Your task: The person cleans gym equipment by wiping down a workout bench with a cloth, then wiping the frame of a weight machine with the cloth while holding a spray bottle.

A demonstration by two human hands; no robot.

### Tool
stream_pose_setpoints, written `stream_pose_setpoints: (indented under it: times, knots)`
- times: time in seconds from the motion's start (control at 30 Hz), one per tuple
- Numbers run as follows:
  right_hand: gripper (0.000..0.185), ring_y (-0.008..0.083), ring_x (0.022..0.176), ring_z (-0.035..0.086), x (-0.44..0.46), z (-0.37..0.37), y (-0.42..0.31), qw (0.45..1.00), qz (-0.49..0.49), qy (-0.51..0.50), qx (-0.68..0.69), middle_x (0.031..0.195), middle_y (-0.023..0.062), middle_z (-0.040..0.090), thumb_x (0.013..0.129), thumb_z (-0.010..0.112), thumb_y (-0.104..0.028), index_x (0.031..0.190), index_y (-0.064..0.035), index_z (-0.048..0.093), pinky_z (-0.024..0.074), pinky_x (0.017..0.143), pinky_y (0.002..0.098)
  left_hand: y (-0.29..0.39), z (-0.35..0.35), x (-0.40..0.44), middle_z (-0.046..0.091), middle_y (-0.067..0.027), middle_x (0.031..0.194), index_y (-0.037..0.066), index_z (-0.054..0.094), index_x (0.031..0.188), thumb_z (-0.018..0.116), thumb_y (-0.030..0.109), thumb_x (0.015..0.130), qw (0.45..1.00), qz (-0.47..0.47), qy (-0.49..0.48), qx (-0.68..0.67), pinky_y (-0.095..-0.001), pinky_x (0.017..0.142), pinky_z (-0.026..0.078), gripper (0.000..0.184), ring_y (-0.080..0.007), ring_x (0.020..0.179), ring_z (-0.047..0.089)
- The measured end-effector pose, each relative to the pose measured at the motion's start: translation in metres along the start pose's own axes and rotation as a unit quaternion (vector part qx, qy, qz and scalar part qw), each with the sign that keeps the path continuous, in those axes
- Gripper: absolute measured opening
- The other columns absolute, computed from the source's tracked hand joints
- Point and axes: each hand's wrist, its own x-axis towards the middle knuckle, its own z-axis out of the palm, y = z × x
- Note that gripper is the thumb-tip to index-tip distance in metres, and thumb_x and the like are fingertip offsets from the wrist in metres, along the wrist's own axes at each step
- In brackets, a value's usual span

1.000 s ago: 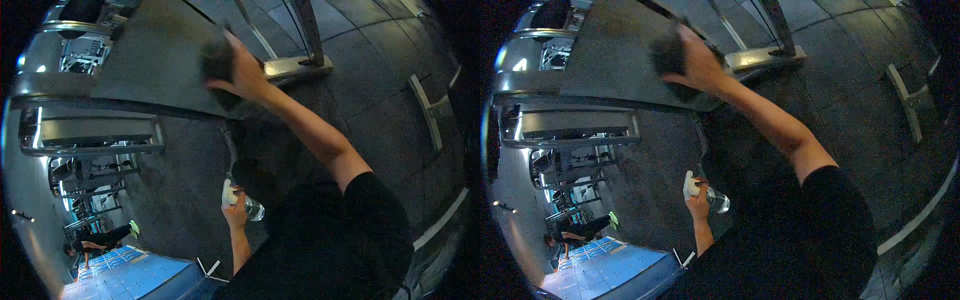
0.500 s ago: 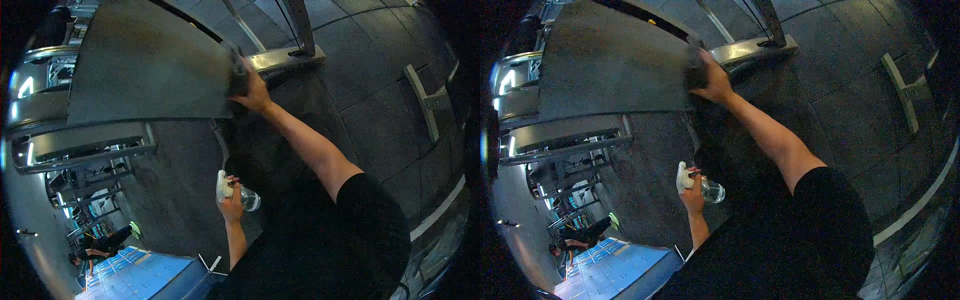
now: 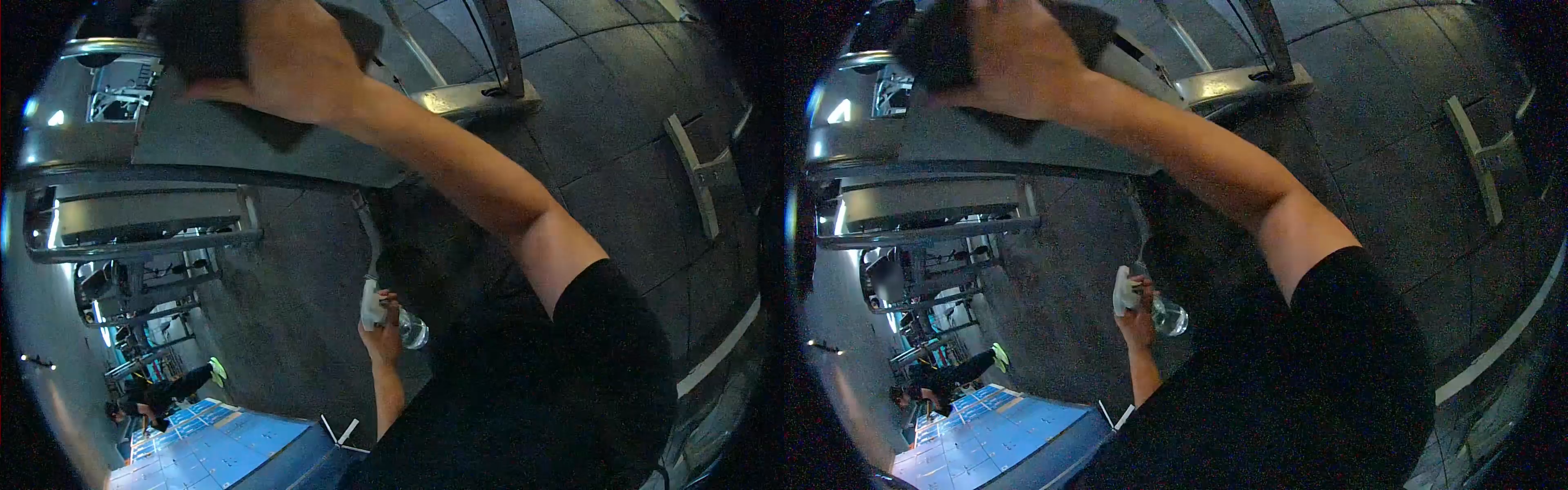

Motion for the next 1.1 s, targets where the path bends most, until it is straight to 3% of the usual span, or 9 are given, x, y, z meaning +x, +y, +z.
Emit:
stream_pose_setpoints:
  times: [0.13, 0.2, 0.27, 0.57, 0.77, 0.87, 0.93, 1.03, 1.1]
  knots:
    - [0.119, 0.0569, 0.144, 0.032, 0.004, -0.007, -0.004, 0.998, 0.032, -0.037, 0.031, 0.151, 0.0453, 0.028, 0.085, 0.077, -0.057, 0.147, 0.0240, 0.016, 0.0339, 0.119, 0.0553, 0.000, -0.003, 0.007, 0.073, -0.0074, 0.107, 0.003, 0.069, 0.116, 0.074, 0.011, 0.096, 1.000, 0.003, 0.005, -0.031, -0.0320, 0.085, 0.057, 0.022, -0.0155, 0.097, 0.070]
    - [0.116, 0.0380, 0.124, 0.060, -0.046, -0.010, 0.013, 1.000, 0.018, -0.005, 0.004, 0.140, 0.0227, 0.055, 0.065, 0.093, -0.057, 0.149, 0.0025, 0.039, 0.0500, 0.105, 0.0439, 0.012, 0.000, 0.007, 0.073, -0.0077, 0.107, 0.002, 0.068, 0.117, 0.073, 0.010, 0.097, 1.000, 0.013, 0.010, 0.023, -0.0320, 0.085, 0.057, 0.021, -0.0159, 0.097, 0.070]
    - [0.118, 0.0443, 0.138, 0.046, -0.100, -0.021, 0.026, 0.994, 0.110, -0.010, 0.018, 0.148, 0.0262, 0.048, 0.059, 0.094, -0.059, 0.145, 0.0026, 0.042, 0.0388, 0.117, 0.0466, 0.011, 0.002, 0.013, 0.073, -0.0080, 0.107, 0.001, 0.068, 0.118, 0.071, 0.009, 0.098, 0.997, 0.031, 0.016, 0.072, -0.0320, 0.084, 0.057, 0.021, -0.0162, 0.097, 0.070]
    - [0.111, 0.0415, 0.143, 0.044, -0.359, -0.084, 0.124, 0.881, 0.397, -0.237, 0.104, 0.155, 0.0224, 0.042, 0.080, 0.088, -0.035, 0.160, -0.0057, 0.018, 0.0387, 0.118, 0.0479, 0.009, 0.001, -0.012, 0.072, -0.0099, 0.106, 0.001, 0.066, 0.119, 0.067, 0.004, 0.096, 0.995, 0.019, -0.007, 0.103, -0.0332, 0.084, 0.058, 0.024, -0.0178, 0.096, 0.071]
    - [0.131, 0.0444, 0.148, 0.034, -0.182, -0.045, 0.082, 0.968, 0.117, -0.207, 0.079, 0.160, 0.0266, 0.032, 0.068, 0.094, -0.047, 0.162, -0.0040, 0.013, 0.0342, 0.122, 0.0495, 0.004, 0.005, -0.007, 0.072, -0.0114, 0.107, 0.000, 0.066, 0.118, 0.066, 0.002, 0.094, 0.990, 0.043, -0.005, 0.134, -0.0353, 0.084, 0.059, 0.024, -0.0193, 0.096, 0.071]
    - [0.130, 0.0477, 0.147, 0.036, -0.072, -0.008, 0.041, 0.995, 0.023, -0.094, 0.036, 0.156, 0.0331, 0.035, 0.061, 0.089, -0.067, 0.151, 0.0079, 0.032, 0.0321, 0.122, 0.0521, 0.010, 0.023, 0.001, 0.072, -0.0106, 0.106, 0.001, 0.067, 0.118, 0.070, 0.011, 0.097, 0.976, 0.065, -0.041, 0.205, -0.0359, 0.085, 0.058, 0.024, -0.0191, 0.097, 0.071]
    - [0.119, 0.0577, 0.144, 0.032, -0.012, 0.017, 0.020, 0.997, -0.019, -0.076, 0.004, 0.153, 0.0454, 0.026, 0.084, 0.079, -0.056, 0.148, 0.0224, 0.017, 0.0335, 0.119, 0.0557, 0.001, 0.029, 0.003, 0.071, -0.0114, 0.108, 0.000, 0.061, 0.130, 0.072, 0.015, 0.097, 0.995, 0.003, -0.060, 0.082, -0.0357, 0.087, 0.058, 0.037, -0.0209, 0.100, 0.070]
    - [0.119, 0.0599, 0.142, 0.033, -0.012, -0.002, 0.017, 0.998, 0.004, -0.039, 0.050, 0.154, 0.0469, 0.020, 0.083, 0.080, -0.055, 0.150, 0.0196, 0.015, 0.0339, 0.119, 0.0559, 0.014, 0.048, 0.013, 0.072, -0.0084, 0.106, 0.006, 0.068, 0.120, 0.075, 0.030, 0.097, 0.994, 0.008, -0.037, 0.105, -0.0352, 0.086, 0.058, 0.034, -0.0184, 0.098, 0.071]
    - [0.092, 0.0533, 0.141, 0.040, -0.033, -0.008, 0.022, 0.983, 0.108, -0.016, 0.148, 0.148, 0.0419, 0.038, 0.090, 0.077, -0.046, 0.147, 0.0129, 0.035, 0.0353, 0.118, 0.0546, 0.015, 0.049, 0.012, 0.071, -0.0093, 0.108, 0.003, 0.066, 0.123, 0.074, 0.024, 0.098, 0.995, 0.031, -0.039, 0.091, -0.0367, 0.086, 0.058, 0.033, -0.0194, 0.100, 0.071]
